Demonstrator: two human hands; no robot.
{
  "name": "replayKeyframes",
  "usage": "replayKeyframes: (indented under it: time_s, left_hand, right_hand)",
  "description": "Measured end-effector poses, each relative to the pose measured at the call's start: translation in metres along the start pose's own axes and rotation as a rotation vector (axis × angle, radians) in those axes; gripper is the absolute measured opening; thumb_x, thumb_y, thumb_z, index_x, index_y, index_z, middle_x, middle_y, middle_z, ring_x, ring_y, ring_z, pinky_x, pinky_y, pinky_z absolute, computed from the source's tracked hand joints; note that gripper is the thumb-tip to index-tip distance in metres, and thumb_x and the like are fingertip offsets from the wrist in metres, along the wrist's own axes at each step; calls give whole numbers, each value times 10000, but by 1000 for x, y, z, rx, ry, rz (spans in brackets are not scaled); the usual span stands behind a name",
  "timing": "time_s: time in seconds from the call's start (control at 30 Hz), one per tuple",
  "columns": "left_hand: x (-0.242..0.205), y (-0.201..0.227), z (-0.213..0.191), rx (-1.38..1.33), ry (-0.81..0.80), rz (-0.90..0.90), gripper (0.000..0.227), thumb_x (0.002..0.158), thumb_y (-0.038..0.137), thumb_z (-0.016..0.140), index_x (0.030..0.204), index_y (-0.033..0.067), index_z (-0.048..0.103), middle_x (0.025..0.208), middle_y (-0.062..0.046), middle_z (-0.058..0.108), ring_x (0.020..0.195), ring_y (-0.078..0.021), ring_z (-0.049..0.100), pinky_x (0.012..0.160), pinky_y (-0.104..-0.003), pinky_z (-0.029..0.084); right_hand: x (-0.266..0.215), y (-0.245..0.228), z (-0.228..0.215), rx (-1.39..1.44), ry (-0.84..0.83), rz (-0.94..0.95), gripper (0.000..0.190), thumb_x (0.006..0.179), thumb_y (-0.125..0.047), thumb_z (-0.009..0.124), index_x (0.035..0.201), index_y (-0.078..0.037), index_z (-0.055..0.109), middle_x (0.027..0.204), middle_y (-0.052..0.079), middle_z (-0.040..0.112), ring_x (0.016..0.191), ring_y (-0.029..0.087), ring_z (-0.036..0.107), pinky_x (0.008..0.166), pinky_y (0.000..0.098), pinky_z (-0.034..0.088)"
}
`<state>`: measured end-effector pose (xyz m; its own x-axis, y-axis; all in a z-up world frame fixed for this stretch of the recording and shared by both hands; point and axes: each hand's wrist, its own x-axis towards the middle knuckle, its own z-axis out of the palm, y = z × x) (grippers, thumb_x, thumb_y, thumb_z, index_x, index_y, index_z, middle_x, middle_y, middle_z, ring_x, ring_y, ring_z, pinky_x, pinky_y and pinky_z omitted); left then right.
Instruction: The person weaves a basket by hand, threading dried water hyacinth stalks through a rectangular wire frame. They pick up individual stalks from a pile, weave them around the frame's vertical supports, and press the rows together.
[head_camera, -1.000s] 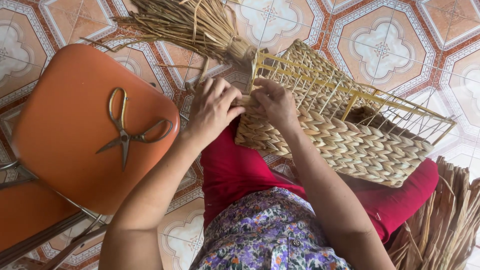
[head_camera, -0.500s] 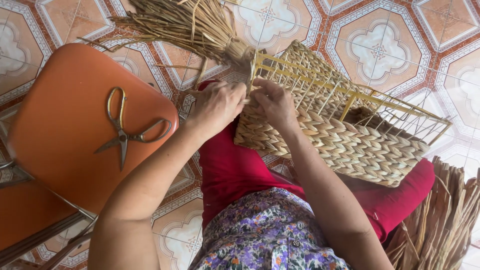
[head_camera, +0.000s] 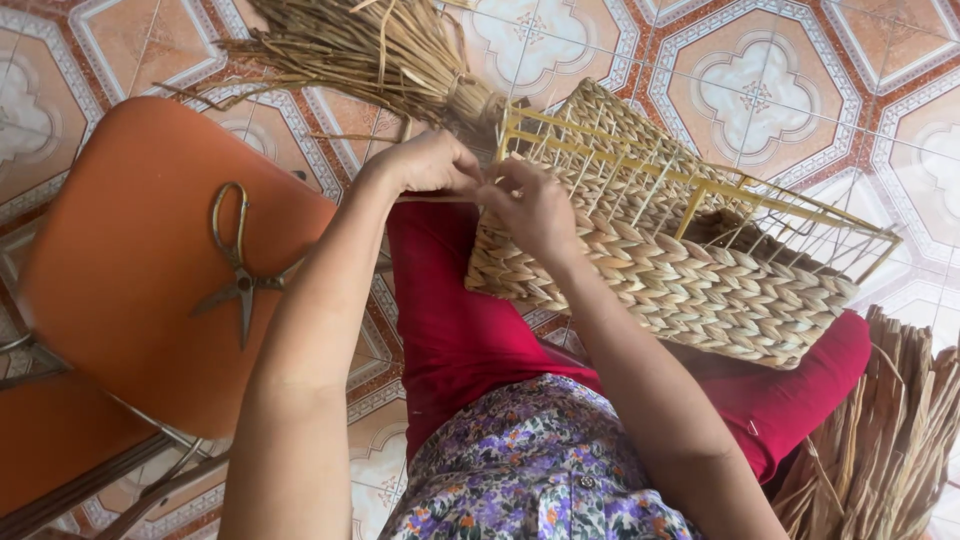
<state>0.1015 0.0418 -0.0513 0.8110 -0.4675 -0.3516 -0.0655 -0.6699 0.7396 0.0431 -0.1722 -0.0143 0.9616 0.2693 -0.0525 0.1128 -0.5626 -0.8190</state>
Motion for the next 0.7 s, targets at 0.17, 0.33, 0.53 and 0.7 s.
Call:
replayKeyframes:
  time_s: [0.17, 0.33, 0.53, 0.7]
  left_hand:
    - [-5, 11, -3, 48, -74, -95, 266, 801, 359, 830, 1009, 194, 828, 928, -64, 816, 885, -197, 719, 879, -347, 509]
    - [-21, 0, -12, -299, -91, 192, 327, 853, 290, 811, 1129, 116, 794, 1099, -33, 807, 1024, -128, 727, 1019, -325, 462]
    - [0, -42, -12, -646, 449, -88, 405, 979, 280, 689, 1316, 57, 666, 1069, -57, 709, 946, -139, 667, 838, -284, 578]
    - [-32, 41, -23, -501, 537, -8, 640, 1013, 603, 488, 1398, 101, 585, 1140, -96, 698, 1144, -221, 659, 955, -381, 541]
  right_hand:
    - [-5, -8, 10, -217, 80, -23, 273, 888, -343, 778, 937, -94, 678, 852, 27, 703, 670, 167, 674, 569, 366, 542]
    - [-32, -28, -4, -211, 180, -60, 229, 904, -289, 766, 909, -96, 643, 850, 48, 667, 682, 231, 660, 583, 404, 531]
    - [-91, -85, -68, -98, 293, -248, 161, 879, -120, 747, 970, -68, 625, 890, 91, 665, 745, 258, 680, 650, 397, 540]
    - [-149, -115, -139, 516, 99, -209, 115, 944, -26, 701, 995, -53, 601, 909, -5, 677, 784, 50, 665, 674, 219, 572]
